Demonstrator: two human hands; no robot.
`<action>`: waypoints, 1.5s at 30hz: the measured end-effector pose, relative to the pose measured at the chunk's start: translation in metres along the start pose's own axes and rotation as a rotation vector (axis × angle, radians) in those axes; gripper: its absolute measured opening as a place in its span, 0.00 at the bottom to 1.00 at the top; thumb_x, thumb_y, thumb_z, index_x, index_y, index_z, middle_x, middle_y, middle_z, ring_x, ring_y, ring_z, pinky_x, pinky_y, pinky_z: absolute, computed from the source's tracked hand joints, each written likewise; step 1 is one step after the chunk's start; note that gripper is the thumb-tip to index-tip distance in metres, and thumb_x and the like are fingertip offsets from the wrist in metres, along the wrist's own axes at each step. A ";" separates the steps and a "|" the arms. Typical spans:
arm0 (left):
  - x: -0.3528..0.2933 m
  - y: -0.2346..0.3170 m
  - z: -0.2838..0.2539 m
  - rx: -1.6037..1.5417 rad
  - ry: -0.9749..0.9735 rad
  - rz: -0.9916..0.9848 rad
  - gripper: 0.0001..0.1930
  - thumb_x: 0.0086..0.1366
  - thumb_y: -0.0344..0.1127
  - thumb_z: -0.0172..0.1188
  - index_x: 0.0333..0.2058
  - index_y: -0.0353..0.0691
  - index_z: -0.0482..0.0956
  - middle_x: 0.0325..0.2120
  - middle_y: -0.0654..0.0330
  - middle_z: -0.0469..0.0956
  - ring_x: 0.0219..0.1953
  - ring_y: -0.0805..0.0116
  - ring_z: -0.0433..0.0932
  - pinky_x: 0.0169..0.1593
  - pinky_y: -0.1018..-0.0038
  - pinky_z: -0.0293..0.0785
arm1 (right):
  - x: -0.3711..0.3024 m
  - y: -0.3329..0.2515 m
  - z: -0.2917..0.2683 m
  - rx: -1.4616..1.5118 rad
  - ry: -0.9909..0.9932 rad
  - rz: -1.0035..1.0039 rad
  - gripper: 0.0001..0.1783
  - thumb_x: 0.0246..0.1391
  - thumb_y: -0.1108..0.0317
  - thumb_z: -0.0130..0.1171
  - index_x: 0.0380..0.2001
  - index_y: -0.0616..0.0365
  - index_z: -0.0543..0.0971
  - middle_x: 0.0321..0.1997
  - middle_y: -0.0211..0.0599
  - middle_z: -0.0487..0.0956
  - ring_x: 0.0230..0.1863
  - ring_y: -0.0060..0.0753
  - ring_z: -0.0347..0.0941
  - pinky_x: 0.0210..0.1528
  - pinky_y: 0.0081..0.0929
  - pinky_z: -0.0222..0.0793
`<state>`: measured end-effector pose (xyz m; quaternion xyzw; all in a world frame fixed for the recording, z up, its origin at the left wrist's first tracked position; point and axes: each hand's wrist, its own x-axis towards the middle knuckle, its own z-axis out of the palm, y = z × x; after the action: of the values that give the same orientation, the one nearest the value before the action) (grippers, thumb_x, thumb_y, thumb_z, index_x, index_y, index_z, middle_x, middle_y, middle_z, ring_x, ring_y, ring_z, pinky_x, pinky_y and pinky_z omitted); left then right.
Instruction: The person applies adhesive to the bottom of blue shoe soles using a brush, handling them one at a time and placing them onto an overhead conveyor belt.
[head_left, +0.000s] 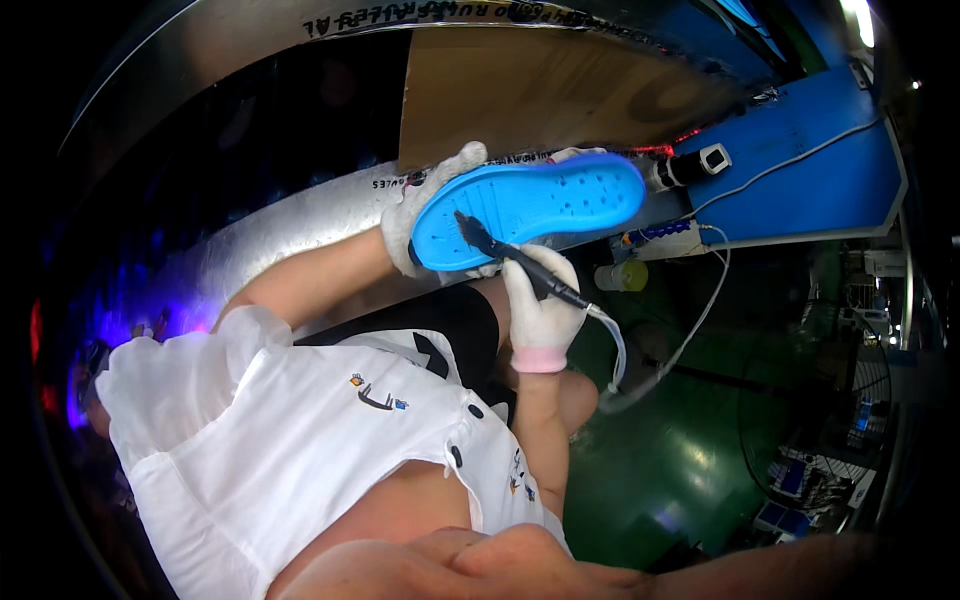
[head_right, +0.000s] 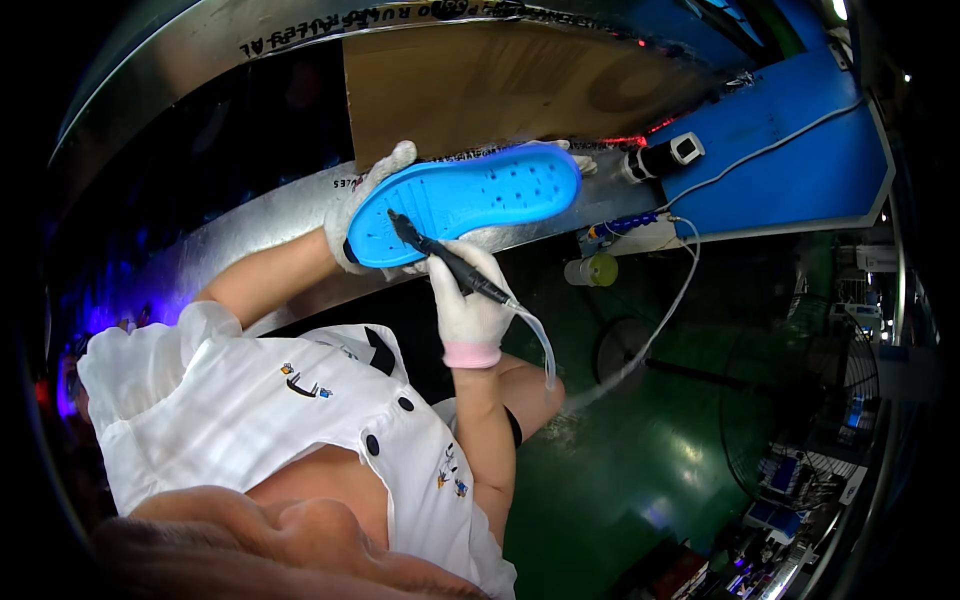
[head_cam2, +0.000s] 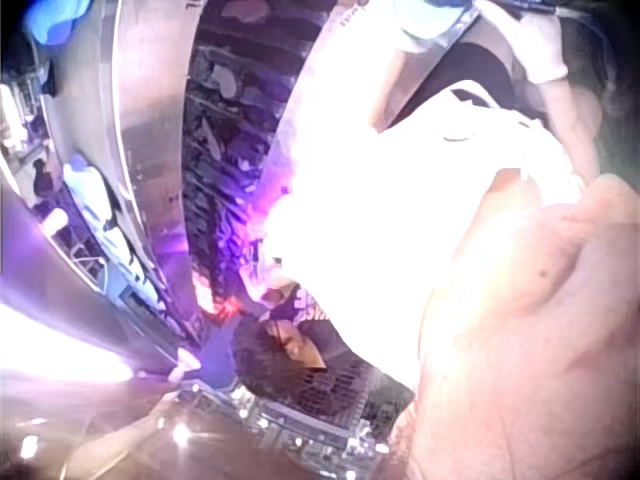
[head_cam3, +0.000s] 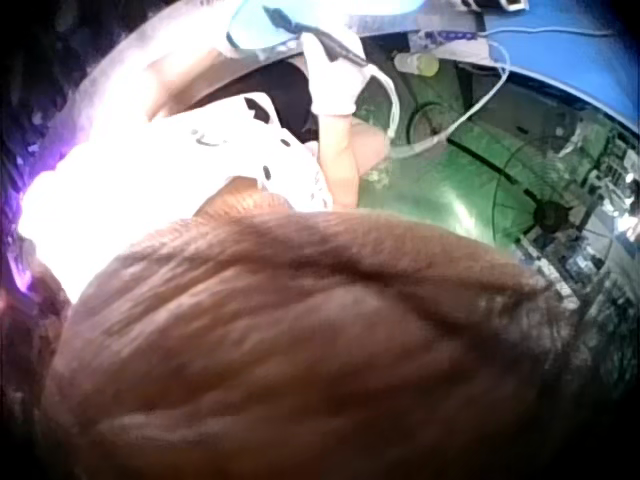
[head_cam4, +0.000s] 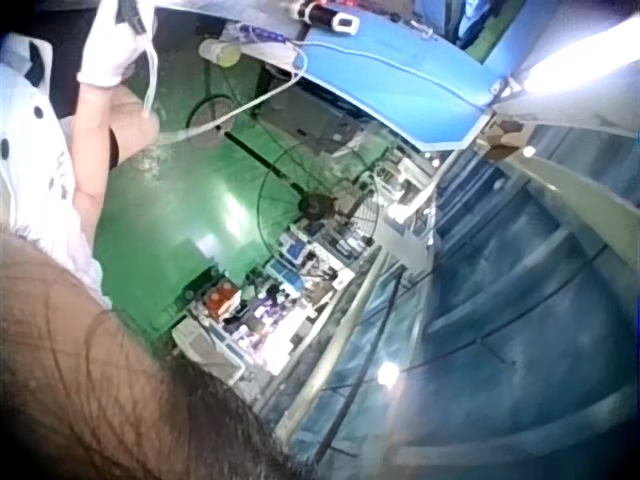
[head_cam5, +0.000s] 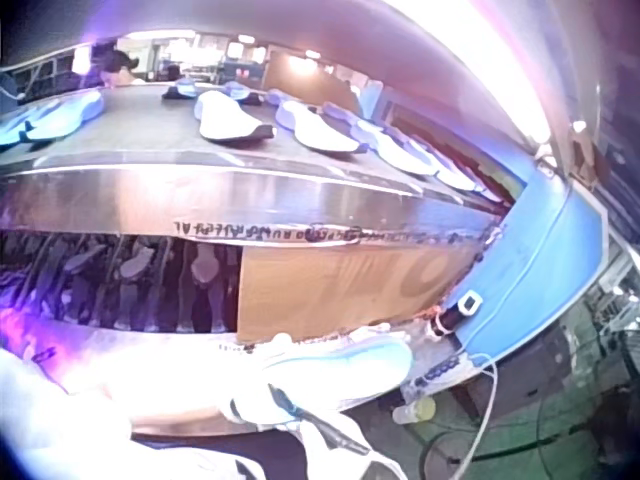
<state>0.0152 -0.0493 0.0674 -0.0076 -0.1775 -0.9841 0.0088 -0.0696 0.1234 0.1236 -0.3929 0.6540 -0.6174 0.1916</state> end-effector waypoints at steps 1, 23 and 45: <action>0.001 0.006 -0.020 0.135 0.010 0.040 0.32 0.60 0.63 0.58 0.52 0.42 0.74 0.44 0.51 0.77 0.40 0.58 0.80 0.42 0.62 0.80 | 0.001 0.010 -0.004 0.001 -0.059 -0.094 0.10 0.49 0.80 0.66 0.37 0.64 0.82 0.35 0.37 0.83 0.35 0.27 0.80 0.39 0.26 0.76; 0.005 0.071 0.041 0.753 0.042 -0.240 0.27 0.64 0.55 0.56 0.52 0.39 0.77 0.42 0.51 0.80 0.38 0.63 0.82 0.43 0.69 0.80 | 0.002 -0.012 -0.012 -0.377 -0.279 -0.575 0.15 0.42 0.79 0.71 0.37 0.60 0.84 0.42 0.44 0.84 0.38 0.40 0.83 0.41 0.29 0.78; -0.002 0.095 0.074 0.725 0.137 -0.220 0.30 0.64 0.53 0.55 0.59 0.41 0.71 0.49 0.50 0.77 0.42 0.62 0.80 0.44 0.71 0.77 | 0.001 -0.037 -0.036 -0.731 -0.346 -0.663 0.18 0.38 0.80 0.71 0.37 0.61 0.83 0.42 0.51 0.83 0.37 0.43 0.82 0.34 0.30 0.75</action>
<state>0.0200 -0.1127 0.1699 0.0809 -0.5126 -0.8508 -0.0827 -0.0865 0.1492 0.1651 -0.7162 0.6262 -0.3024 -0.0586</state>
